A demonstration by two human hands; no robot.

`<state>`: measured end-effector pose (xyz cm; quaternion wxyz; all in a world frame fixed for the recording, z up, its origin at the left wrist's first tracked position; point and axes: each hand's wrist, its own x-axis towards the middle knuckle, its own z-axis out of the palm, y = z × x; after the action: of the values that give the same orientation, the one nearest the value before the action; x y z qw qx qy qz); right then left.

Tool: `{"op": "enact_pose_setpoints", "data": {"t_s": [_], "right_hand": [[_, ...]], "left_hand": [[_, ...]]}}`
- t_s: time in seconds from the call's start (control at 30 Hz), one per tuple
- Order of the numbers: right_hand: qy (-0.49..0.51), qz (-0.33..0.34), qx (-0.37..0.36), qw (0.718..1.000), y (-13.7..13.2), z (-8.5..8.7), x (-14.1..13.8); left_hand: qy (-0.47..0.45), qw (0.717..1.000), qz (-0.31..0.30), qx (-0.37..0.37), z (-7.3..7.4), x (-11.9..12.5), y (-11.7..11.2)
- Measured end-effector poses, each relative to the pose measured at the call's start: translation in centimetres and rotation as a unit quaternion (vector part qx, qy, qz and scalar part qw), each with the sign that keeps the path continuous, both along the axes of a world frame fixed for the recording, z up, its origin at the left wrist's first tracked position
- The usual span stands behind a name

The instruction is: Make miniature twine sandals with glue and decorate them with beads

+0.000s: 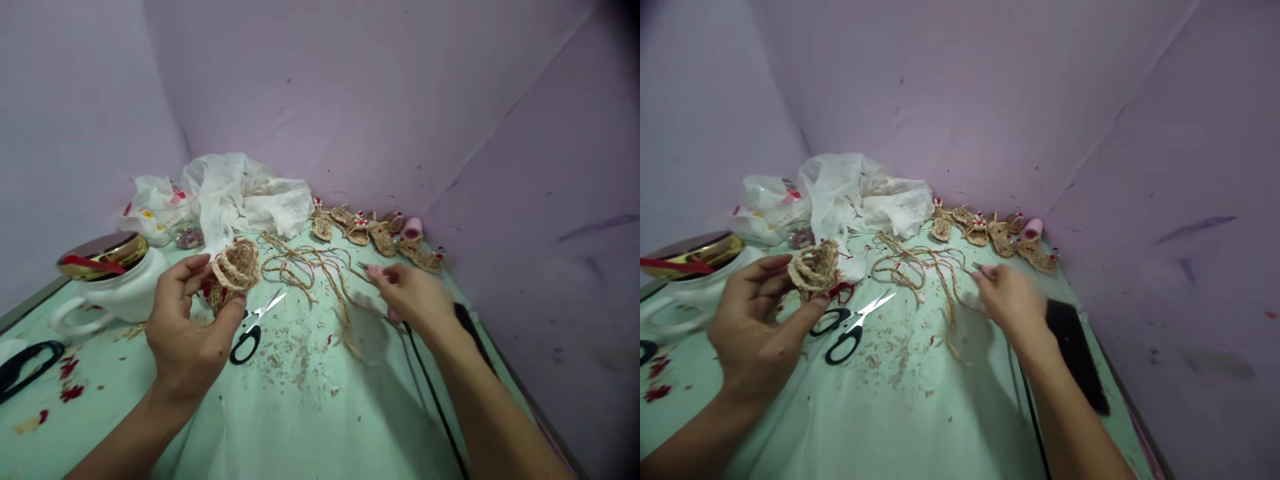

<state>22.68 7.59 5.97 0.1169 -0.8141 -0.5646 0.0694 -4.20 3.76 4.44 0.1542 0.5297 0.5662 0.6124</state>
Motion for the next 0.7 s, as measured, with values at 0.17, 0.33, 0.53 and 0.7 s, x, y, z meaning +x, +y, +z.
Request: {"op": "enact_pose_setpoints", "data": {"t_s": [0.17,0.33,0.53,0.7], "right_hand": [[0.022,0.104,-0.038,0.994,2.8,-1.6,-6.9],[-0.059,0.136,-0.093,0.985,6.8,-2.8,-8.7],[-0.090,0.170,-0.118,0.974,9.1,-2.8,-7.2],[-0.086,0.210,-0.088,0.970,10.4,-2.0,-6.4]], "left_hand": [[0.038,0.998,-0.006,-0.044,0.2,0.0,-0.4],[0.093,0.994,0.023,-0.051,-0.1,-0.5,-0.1],[0.115,0.991,0.034,-0.058,0.1,-0.9,0.2],[0.136,0.988,0.028,-0.068,0.0,-0.7,-0.1]]}}
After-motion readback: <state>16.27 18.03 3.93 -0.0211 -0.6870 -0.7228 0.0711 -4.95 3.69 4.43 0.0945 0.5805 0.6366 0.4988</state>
